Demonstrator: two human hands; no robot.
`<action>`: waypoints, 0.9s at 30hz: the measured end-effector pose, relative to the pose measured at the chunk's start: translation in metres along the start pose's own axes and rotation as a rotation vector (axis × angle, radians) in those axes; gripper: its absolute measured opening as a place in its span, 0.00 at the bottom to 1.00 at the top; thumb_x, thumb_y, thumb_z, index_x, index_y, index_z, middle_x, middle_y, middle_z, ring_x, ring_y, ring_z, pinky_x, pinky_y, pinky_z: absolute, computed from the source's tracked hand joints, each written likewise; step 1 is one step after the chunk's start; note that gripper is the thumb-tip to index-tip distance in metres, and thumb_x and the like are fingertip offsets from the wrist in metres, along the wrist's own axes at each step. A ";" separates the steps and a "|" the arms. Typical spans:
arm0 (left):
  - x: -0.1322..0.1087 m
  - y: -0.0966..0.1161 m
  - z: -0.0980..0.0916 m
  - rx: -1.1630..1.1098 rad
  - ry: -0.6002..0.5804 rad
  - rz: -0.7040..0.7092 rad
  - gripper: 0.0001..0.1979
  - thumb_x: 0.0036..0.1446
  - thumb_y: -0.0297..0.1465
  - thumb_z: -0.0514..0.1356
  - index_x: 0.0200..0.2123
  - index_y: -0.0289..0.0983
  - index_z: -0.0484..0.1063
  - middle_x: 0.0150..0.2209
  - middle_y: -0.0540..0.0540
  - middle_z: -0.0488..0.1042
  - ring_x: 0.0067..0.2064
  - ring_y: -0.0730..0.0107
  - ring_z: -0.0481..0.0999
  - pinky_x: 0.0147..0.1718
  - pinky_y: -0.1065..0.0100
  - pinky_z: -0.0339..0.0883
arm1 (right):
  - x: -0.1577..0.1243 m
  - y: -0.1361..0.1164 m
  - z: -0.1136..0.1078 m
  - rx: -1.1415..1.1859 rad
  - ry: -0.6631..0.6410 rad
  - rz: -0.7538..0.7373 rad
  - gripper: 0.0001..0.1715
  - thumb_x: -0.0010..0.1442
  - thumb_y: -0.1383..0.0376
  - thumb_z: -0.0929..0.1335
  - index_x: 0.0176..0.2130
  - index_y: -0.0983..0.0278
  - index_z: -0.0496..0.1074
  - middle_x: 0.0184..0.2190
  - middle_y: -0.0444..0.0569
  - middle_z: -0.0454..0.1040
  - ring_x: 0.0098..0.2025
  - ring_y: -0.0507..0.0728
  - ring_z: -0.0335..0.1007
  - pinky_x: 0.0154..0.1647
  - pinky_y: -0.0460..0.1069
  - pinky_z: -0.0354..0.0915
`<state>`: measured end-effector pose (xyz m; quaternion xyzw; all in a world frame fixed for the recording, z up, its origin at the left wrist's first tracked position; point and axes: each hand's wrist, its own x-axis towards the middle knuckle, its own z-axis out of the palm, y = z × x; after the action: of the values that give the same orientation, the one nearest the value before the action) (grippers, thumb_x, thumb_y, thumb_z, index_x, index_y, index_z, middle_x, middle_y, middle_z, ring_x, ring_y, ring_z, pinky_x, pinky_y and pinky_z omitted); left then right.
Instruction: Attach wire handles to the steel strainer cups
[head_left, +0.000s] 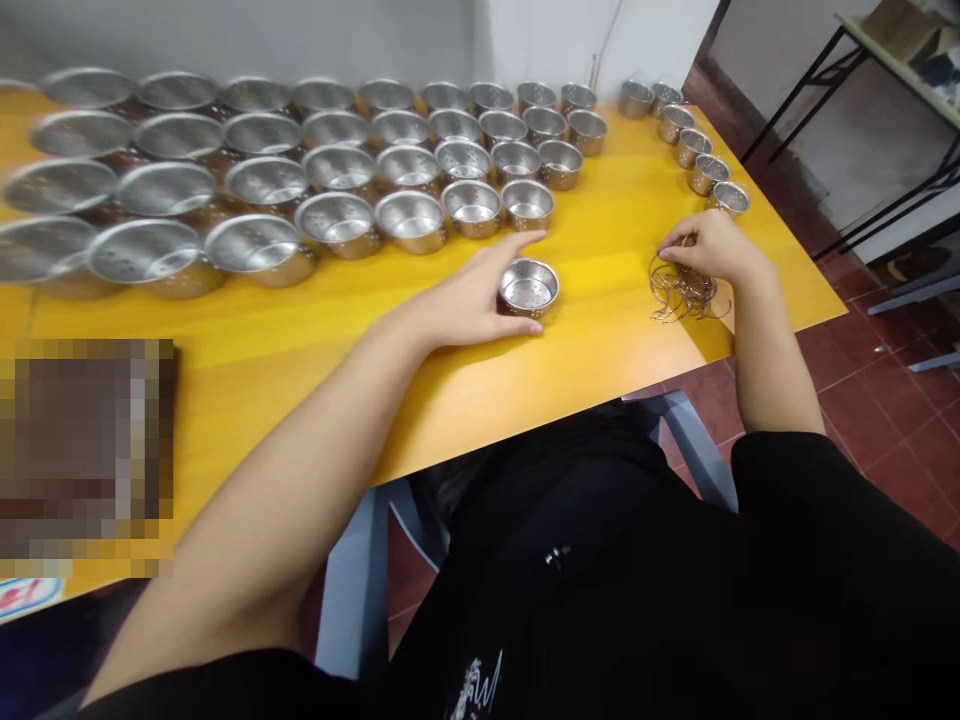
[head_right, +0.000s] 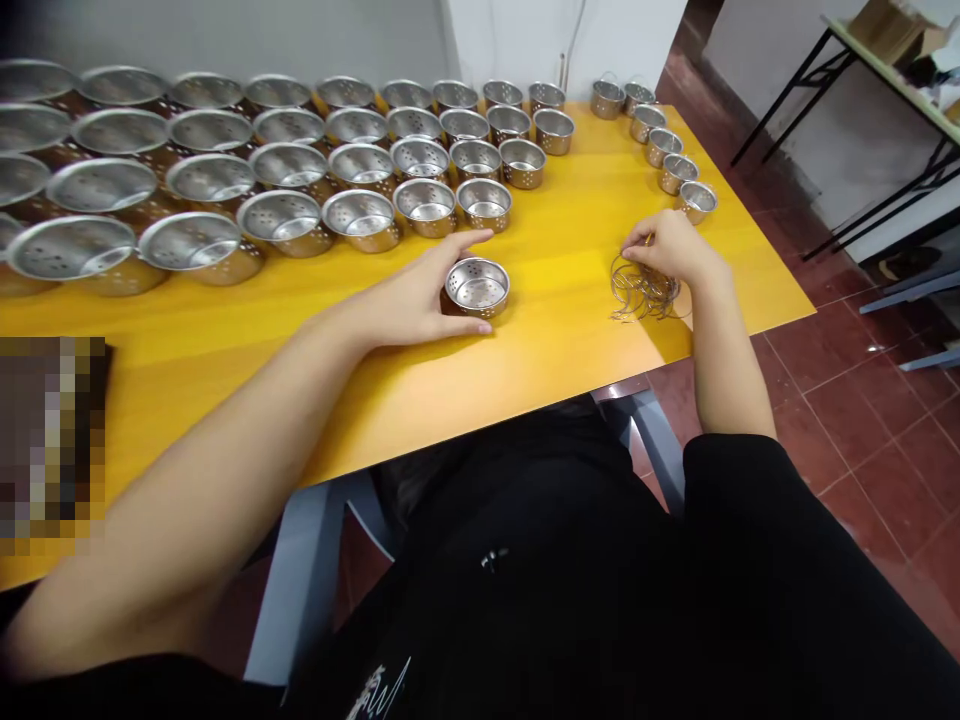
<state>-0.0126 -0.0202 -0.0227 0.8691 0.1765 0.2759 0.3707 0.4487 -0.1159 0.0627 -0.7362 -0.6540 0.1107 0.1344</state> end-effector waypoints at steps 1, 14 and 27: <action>0.001 0.000 -0.001 -0.001 -0.003 0.002 0.76 0.51 0.66 0.92 0.91 0.45 0.66 0.91 0.27 0.66 0.90 0.15 0.69 0.93 0.25 0.60 | -0.001 0.002 0.002 -0.004 0.002 -0.012 0.08 0.75 0.66 0.85 0.42 0.56 0.90 0.47 0.54 0.95 0.57 0.76 0.93 0.70 0.69 0.86; -0.011 0.046 -0.002 0.129 -0.011 -0.112 0.68 0.56 0.50 0.88 0.92 0.43 0.63 0.88 0.26 0.72 0.85 0.16 0.78 0.87 0.25 0.73 | -0.014 -0.012 -0.018 0.352 0.451 -0.267 0.11 0.70 0.54 0.82 0.40 0.54 0.84 0.37 0.57 0.86 0.36 0.69 0.79 0.46 0.68 0.81; -0.099 0.118 0.082 0.151 0.401 -0.272 0.42 0.67 0.37 0.79 0.80 0.44 0.71 0.75 0.33 0.80 0.78 0.34 0.83 0.82 0.34 0.79 | -0.044 -0.123 0.021 0.721 0.371 -0.598 0.09 0.80 0.57 0.83 0.48 0.59 0.88 0.42 0.51 0.86 0.43 0.62 0.87 0.46 0.56 0.86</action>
<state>-0.0282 -0.1939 -0.0165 0.7904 0.3819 0.3763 0.2962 0.3217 -0.1451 0.0840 -0.4307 -0.7215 0.1533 0.5200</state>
